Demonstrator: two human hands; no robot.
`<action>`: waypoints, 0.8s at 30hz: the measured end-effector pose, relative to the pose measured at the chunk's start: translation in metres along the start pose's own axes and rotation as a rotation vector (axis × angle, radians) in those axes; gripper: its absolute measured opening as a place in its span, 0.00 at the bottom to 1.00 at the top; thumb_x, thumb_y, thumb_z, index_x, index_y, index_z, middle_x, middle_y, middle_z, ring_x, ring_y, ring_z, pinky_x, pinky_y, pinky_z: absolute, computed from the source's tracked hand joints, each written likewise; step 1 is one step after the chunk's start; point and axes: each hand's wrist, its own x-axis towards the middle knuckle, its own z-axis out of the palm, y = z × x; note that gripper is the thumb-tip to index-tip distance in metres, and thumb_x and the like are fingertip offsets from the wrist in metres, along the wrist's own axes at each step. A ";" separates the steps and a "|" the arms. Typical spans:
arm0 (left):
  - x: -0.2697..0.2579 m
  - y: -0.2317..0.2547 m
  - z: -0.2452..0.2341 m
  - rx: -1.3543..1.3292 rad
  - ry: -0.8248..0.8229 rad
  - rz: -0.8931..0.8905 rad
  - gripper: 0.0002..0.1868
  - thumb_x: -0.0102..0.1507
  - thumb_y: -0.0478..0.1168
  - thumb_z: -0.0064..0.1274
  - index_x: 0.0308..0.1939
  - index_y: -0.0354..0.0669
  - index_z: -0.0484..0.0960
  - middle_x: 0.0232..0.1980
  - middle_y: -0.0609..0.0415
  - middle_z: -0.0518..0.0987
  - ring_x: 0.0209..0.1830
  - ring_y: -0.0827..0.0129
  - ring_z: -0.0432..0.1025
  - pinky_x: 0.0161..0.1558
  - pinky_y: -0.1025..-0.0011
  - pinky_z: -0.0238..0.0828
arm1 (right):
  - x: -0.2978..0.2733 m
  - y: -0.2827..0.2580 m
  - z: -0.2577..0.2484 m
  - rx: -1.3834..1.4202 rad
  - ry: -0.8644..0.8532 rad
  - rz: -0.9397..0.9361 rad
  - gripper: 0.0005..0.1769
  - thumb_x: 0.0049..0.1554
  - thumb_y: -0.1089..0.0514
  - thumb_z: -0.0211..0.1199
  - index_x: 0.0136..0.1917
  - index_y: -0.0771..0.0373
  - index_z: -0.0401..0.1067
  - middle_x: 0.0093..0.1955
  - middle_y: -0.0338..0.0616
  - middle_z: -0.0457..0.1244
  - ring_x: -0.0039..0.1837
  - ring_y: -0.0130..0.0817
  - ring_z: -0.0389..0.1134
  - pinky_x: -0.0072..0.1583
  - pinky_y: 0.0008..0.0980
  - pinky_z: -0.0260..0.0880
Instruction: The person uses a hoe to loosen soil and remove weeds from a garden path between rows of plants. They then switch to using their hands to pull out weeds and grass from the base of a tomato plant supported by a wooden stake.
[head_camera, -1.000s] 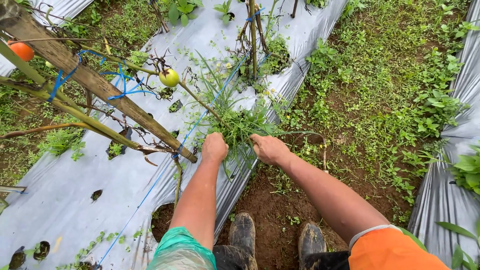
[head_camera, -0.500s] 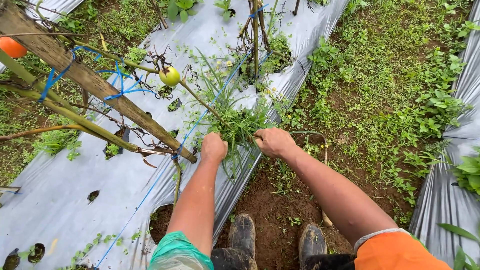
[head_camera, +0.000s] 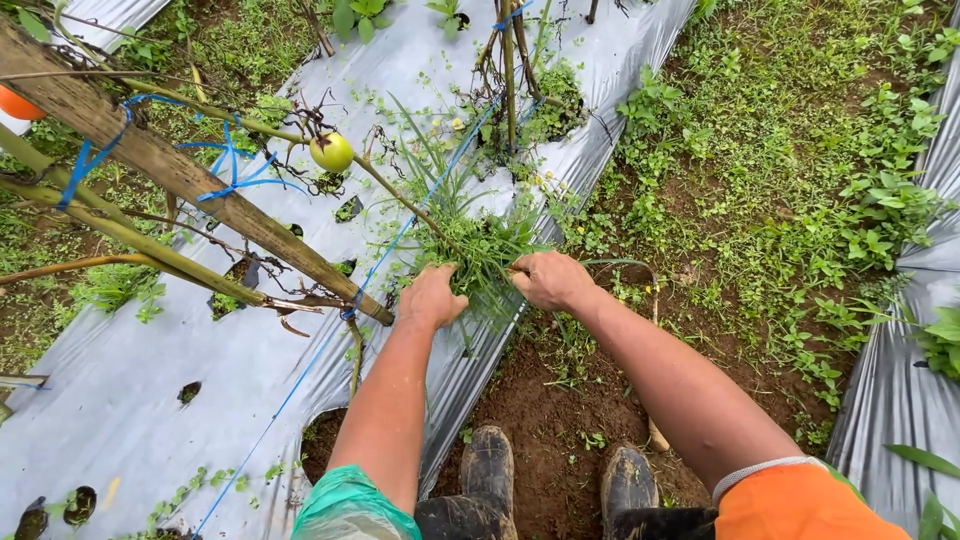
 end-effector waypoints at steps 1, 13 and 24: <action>0.017 -0.010 0.015 0.034 0.057 0.051 0.31 0.64 0.47 0.52 0.72 0.47 0.71 0.71 0.43 0.73 0.70 0.48 0.69 0.68 0.45 0.68 | 0.000 -0.001 0.000 -0.006 -0.007 0.003 0.27 0.66 0.48 0.46 0.71 0.62 0.70 0.58 0.62 0.69 0.57 0.50 0.73 0.60 0.50 0.74; 0.081 -0.039 0.064 -0.026 0.346 0.033 0.14 0.63 0.43 0.53 0.49 0.46 0.87 0.44 0.43 0.84 0.50 0.45 0.81 0.51 0.45 0.80 | 0.043 0.042 0.025 -0.027 0.011 -0.008 0.29 0.60 0.42 0.47 0.67 0.55 0.75 0.62 0.59 0.68 0.67 0.59 0.68 0.69 0.54 0.67; 0.090 -0.046 0.062 -0.082 0.345 -0.040 0.20 0.62 0.41 0.49 0.54 0.37 0.86 0.48 0.42 0.84 0.56 0.47 0.78 0.53 0.44 0.79 | -0.008 -0.012 -0.001 0.128 -0.047 0.042 0.27 0.62 0.50 0.45 0.71 0.58 0.70 0.61 0.63 0.68 0.64 0.56 0.70 0.66 0.54 0.69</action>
